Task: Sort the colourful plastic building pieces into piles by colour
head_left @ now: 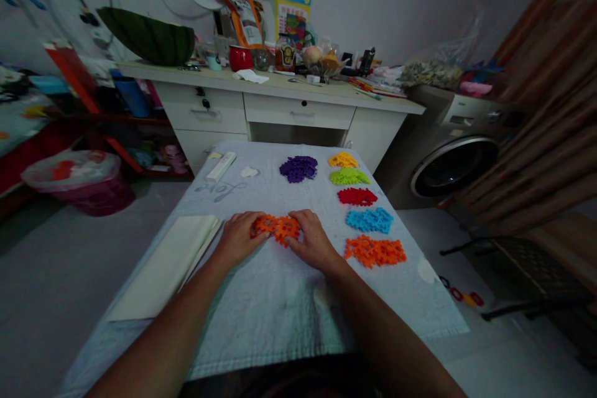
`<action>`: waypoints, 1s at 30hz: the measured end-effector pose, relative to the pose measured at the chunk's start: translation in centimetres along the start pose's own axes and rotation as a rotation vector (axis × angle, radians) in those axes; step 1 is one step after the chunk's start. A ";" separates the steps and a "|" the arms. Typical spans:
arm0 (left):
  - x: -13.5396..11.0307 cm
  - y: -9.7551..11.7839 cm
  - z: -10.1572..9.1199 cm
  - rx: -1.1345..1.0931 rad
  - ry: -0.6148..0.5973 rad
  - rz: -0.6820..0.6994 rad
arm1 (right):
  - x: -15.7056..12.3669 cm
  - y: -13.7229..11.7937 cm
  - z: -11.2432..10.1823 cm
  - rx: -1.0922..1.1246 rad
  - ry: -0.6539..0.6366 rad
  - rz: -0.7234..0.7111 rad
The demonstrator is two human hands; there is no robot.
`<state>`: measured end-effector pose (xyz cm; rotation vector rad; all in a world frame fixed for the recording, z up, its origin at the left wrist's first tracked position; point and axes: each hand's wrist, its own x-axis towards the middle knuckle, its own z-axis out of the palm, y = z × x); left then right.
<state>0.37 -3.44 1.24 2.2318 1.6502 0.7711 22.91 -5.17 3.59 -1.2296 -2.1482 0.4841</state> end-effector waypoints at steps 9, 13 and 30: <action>0.1 0.3 -0.3 -0.033 -0.015 -0.002 | -3.8 1.8 -8.3 -0.153 -0.063 0.133; 0.1 0.3 -0.4 -0.040 -0.016 -0.007 | -7.6 4.8 -12.8 -0.248 -0.073 0.254; 0.3 0.5 -0.6 -0.049 -0.043 -0.007 | -12.6 7.3 -16.1 -0.331 -0.122 0.361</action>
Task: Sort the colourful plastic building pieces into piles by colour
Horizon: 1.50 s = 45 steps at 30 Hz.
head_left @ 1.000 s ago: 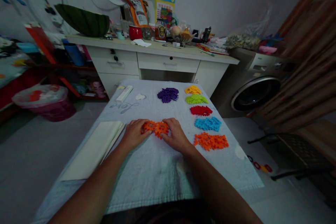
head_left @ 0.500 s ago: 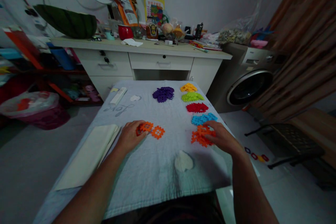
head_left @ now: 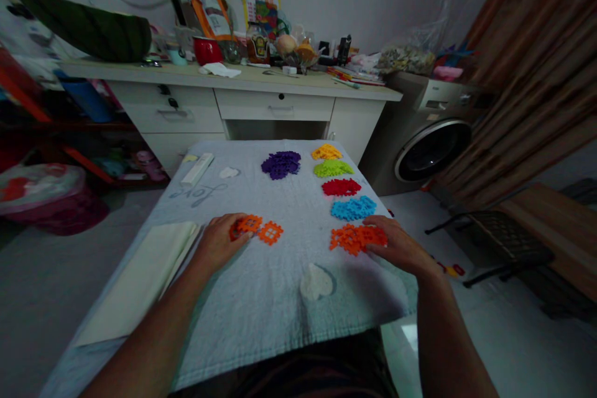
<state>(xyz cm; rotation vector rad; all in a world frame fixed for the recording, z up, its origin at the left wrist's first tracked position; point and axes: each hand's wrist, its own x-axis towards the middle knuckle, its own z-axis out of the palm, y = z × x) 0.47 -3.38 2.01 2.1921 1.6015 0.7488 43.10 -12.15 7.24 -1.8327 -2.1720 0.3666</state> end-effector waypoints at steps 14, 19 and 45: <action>-0.2 0.2 -0.1 -0.014 0.007 0.008 | 2.3 -5.1 3.6 -0.191 -0.082 -0.047; -0.3 0.3 -0.1 0.000 0.023 -0.010 | 1.9 -4.1 3.1 -0.174 -0.103 -0.074; -0.4 0.0 0.1 0.013 0.031 0.002 | 8.3 -18.4 9.3 -0.122 -0.094 -0.259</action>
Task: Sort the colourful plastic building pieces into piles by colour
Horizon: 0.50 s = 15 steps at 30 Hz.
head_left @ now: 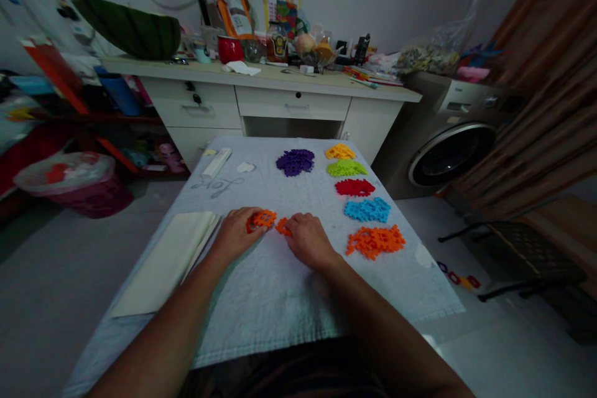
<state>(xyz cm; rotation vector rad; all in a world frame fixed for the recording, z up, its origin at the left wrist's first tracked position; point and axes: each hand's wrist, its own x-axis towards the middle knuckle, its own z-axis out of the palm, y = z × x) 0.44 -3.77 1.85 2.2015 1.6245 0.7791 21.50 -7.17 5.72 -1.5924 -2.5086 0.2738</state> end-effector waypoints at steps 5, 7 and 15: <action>0.0 0.0 -0.2 0.003 -0.028 0.006 | -2.0 3.3 -2.7 0.135 0.054 0.097; 0.0 0.1 -0.2 0.010 -0.028 0.002 | -3.4 5.2 -4.2 0.217 0.084 0.134; 0.0 0.0 -0.1 0.011 -0.024 0.010 | -7.8 9.7 -7.3 0.215 0.017 0.275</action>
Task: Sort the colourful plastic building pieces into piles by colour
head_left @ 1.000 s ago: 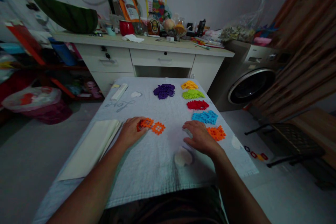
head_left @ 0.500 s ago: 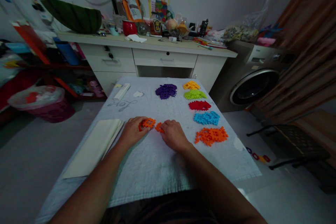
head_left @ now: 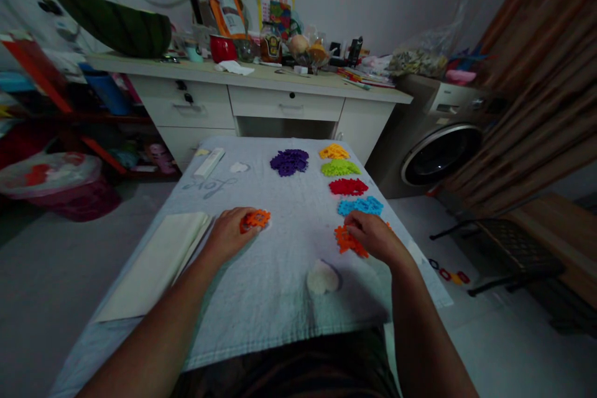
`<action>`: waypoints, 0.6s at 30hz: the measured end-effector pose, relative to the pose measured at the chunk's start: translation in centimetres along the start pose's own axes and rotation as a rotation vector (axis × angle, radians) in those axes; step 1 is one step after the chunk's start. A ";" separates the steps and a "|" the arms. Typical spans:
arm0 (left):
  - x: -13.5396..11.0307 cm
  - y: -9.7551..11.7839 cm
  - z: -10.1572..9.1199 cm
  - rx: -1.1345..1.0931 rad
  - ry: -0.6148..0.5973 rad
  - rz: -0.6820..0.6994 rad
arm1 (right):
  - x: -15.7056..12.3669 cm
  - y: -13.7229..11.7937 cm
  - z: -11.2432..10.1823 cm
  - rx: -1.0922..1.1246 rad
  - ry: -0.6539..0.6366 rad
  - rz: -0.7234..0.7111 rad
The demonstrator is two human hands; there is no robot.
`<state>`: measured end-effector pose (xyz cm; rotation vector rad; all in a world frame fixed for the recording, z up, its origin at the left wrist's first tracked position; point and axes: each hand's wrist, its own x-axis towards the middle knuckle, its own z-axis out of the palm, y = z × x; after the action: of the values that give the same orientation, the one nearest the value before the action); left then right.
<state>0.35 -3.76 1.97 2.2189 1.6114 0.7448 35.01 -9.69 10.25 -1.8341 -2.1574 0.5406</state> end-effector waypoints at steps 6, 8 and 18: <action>0.0 0.3 -0.2 -0.019 0.005 -0.001 | 0.5 0.9 1.0 -0.213 -0.007 0.103; 0.0 0.3 -0.3 -0.018 0.012 -0.005 | 0.7 0.9 1.2 -0.305 0.001 0.152; 0.1 0.1 -0.1 -0.011 0.003 0.000 | 1.2 -2.7 1.7 -0.289 0.037 0.023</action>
<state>0.40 -3.73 2.11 2.2109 1.6052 0.7559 31.72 -9.03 9.86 -1.9951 -2.2908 0.2048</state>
